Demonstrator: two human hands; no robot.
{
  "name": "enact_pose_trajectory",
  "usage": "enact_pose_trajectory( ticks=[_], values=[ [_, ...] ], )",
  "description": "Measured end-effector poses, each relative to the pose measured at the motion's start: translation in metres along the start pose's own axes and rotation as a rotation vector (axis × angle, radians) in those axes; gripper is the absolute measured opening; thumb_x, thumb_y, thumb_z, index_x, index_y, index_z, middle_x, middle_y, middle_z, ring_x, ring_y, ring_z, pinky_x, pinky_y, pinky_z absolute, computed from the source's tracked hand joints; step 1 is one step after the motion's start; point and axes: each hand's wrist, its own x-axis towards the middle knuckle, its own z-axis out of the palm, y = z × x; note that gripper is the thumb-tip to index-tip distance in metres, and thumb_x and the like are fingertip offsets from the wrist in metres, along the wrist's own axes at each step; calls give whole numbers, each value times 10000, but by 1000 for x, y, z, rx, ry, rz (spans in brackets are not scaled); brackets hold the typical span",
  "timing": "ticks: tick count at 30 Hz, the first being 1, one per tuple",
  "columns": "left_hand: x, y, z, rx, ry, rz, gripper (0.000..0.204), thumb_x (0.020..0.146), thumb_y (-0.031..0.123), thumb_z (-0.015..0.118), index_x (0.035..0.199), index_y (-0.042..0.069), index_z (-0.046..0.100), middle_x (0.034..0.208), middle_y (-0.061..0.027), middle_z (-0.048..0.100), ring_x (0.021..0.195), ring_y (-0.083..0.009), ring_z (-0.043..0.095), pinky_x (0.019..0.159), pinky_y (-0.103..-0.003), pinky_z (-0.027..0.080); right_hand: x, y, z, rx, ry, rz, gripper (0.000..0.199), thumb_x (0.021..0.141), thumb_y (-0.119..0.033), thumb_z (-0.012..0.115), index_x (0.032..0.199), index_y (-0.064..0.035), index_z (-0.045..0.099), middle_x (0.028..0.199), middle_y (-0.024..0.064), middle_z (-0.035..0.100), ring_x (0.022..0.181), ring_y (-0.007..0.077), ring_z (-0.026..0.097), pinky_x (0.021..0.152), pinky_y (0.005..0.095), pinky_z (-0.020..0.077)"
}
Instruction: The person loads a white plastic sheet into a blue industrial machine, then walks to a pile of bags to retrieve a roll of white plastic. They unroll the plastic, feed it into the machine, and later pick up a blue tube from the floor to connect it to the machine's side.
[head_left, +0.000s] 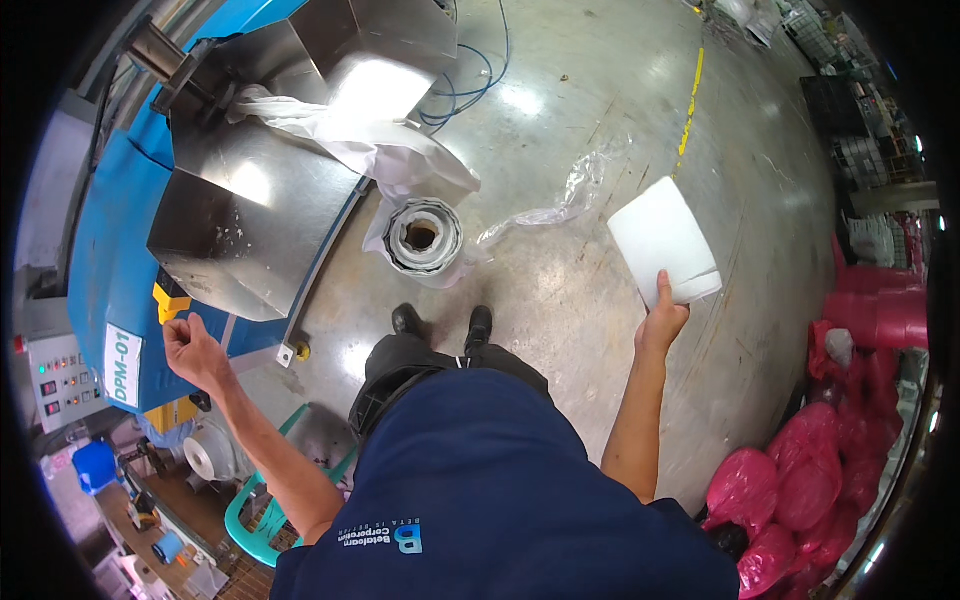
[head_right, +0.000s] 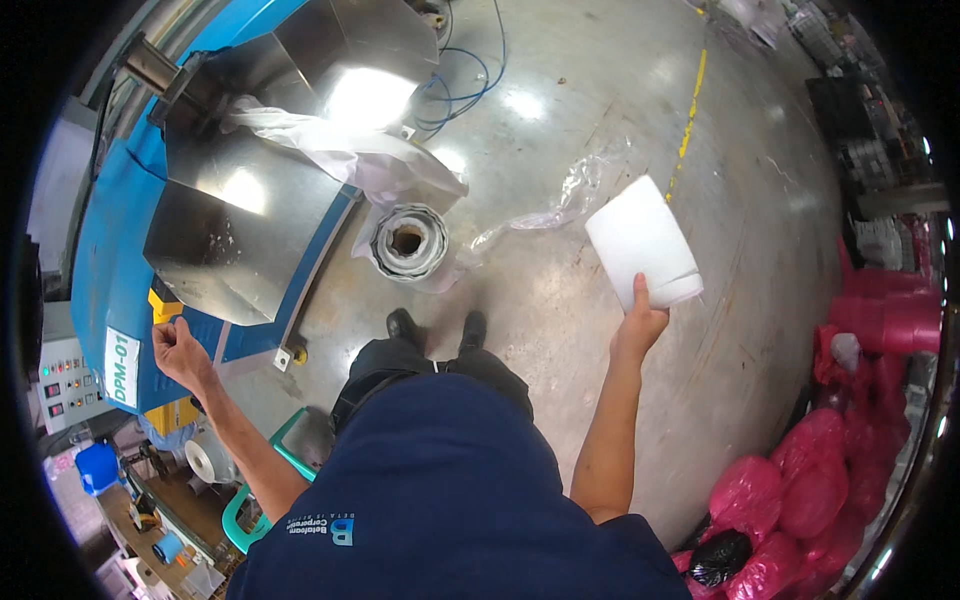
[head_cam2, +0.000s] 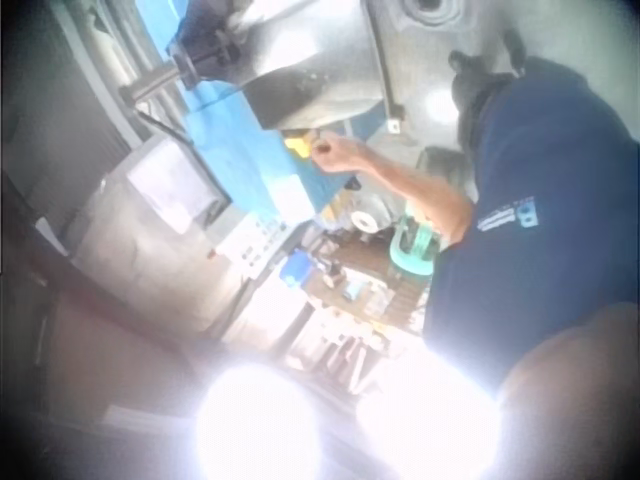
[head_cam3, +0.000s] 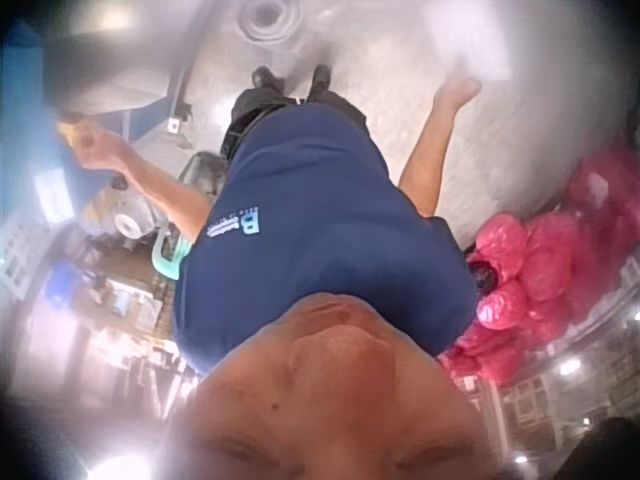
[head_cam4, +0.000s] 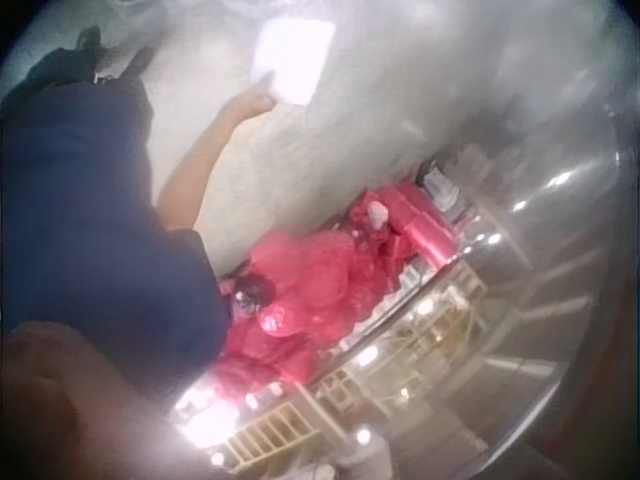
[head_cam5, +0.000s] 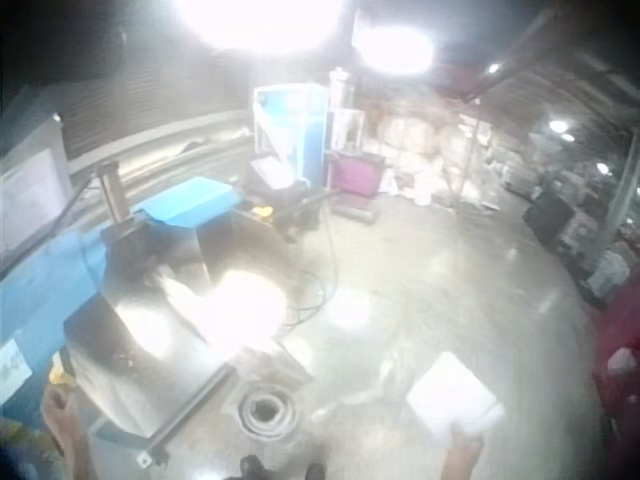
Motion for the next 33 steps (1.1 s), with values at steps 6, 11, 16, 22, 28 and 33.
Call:
enact_pose_trajectory(
  ticks=[6,11,16,22,28,33],
  values=[
    [35,-4,23,163,-195,414,188,804,40,672,991,17,657,1080,-121,661,1107,-263,600,1002,-350,415,-48,-21,22,265,-64,265,511,880,-227,690,1281,11,480,1174,122,596,996,245,635,671,362,599],
    [58,-49,28,299,-520,417,215,795,158,708,987,62,686,1041,-108,688,1019,-287,629,950,-378,445,-119,-36,98,311,-296,361,487,873,-240,698,1268,-32,503,1123,90,622,938,207,649,646,318,595],
    [73,-79,23,196,-429,482,202,773,184,729,937,67,729,933,-114,718,895,-285,669,874,-375,486,-208,-57,207,261,-724,430,431,873,-315,674,1207,-71,549,1001,17,655,827,111,637,507,251,442],
    [75,-79,32,283,-388,384,197,756,233,706,909,108,718,963,-86,711,929,-278,645,825,-430,470,-336,-100,351,413,-1198,591,312,833,-261,607,1090,-89,567,916,11,606,726,122,567,517,265,376],
    [79,-80,37,205,-251,419,225,764,295,673,900,117,677,875,-90,672,850,-239,623,779,-398,401,-476,-153,519,345,-1510,545,352,879,-292,663,1111,-40,583,1019,64,614,890,175,585,701,332,471],
    [79,-87,50,-123,-281,300,406,813,273,708,1149,74,598,1083,-112,639,1031,-254,590,877,-390,420,-534,-188,577,192,-1786,528,775,831,-512,717,1303,46,460,1328,263,465,1082,308,587,902,399,470]
  ],
)
